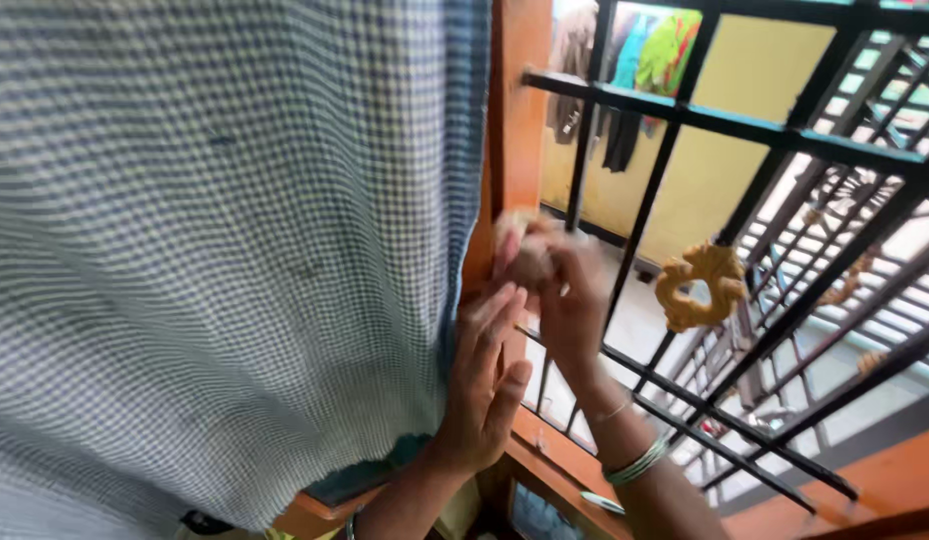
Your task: The person wipes the wooden window frame and metal grille with a cloth. They repeatedly rub the surface, moving the cloth along the frame and bars while holding the curtain aside.
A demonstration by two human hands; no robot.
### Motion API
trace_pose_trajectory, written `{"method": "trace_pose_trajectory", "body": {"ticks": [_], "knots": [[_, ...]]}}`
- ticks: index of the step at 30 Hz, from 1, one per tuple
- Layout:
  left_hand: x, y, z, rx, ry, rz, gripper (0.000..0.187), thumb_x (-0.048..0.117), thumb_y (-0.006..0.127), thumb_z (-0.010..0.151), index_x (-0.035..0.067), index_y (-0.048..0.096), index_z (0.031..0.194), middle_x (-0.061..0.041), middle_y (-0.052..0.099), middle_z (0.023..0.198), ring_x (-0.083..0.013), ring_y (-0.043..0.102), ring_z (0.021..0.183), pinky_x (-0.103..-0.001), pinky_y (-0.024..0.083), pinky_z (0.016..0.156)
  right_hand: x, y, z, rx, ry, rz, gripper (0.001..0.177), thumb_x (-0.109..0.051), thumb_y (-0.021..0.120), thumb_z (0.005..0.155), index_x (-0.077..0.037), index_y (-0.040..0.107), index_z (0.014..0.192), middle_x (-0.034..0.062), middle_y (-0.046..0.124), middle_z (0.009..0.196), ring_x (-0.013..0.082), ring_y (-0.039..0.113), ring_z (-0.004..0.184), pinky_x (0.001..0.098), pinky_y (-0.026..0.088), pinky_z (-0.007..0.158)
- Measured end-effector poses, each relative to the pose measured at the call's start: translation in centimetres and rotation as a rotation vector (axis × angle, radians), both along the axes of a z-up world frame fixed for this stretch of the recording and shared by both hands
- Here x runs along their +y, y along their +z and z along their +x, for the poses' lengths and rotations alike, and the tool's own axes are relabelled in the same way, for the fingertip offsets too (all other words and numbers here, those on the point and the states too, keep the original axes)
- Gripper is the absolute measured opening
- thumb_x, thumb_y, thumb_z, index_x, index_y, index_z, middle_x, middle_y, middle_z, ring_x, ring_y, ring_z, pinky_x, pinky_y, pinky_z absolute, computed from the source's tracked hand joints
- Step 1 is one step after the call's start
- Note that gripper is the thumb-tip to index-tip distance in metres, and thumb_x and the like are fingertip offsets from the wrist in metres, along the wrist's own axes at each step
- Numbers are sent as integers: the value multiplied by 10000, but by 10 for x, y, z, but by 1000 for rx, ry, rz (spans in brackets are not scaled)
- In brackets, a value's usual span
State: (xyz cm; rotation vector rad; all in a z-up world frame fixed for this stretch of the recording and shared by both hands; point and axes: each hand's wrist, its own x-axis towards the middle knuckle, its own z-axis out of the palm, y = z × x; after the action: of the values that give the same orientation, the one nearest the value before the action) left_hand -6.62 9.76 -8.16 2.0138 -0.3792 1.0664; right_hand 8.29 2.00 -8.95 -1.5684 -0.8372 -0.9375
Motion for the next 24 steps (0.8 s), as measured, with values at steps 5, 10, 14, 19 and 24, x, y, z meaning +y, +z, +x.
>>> {"method": "trace_pose_trajectory", "body": {"ticks": [5, 10, 14, 19, 24], "knots": [[18, 59, 10, -213, 30, -26, 691, 513, 292, 1159, -4, 319, 1616, -202, 345, 1674, -324, 324, 1565, -466, 282, 1333, 16, 139, 45, -3, 309, 299, 100, -58, 619, 1076, 2, 562, 1132, 97, 570, 915, 141, 535, 764, 309, 460, 650], [30, 84, 21, -372, 115, -50, 727, 573, 245, 1185, 23, 255, 1659, -204, 228, 1686, -300, 239, 1609, -442, 260, 1322, 48, 218, 68, -65, 116, 97, 123, -80, 541, 1121, 25, 588, 1079, 193, 611, 892, 272, 603, 764, 377, 505, 727], [37, 63, 27, -340, 103, 17, 762, 620, 234, 1152, 52, 298, 1657, -188, 267, 1688, -288, 264, 1609, -440, 254, 1314, 53, 181, 56, -381, 24, 61, 188, -3, 528, 1071, 9, 571, 1254, 244, 573, 1107, 426, 591, 1006, 446, 518, 859], [54, 18, 43, -324, 180, 145, 838, 704, 228, 1088, 93, 296, 1657, -156, 249, 1710, -289, 205, 1614, -456, 156, 1339, 51, 81, 38, -210, 110, -13, 457, 9, 550, 984, 9, 526, 1440, 283, 571, 1301, 471, 608, 1180, 491, 527, 978], [51, -7, 58, -316, 153, 180, 869, 749, 242, 1051, 119, 310, 1645, -147, 241, 1741, -294, 147, 1621, -468, 96, 1364, 41, -43, 17, -68, 82, -68, 421, -72, 677, 916, -61, 619, 1333, 207, 575, 1227, 391, 614, 1147, 445, 536, 954]]}}
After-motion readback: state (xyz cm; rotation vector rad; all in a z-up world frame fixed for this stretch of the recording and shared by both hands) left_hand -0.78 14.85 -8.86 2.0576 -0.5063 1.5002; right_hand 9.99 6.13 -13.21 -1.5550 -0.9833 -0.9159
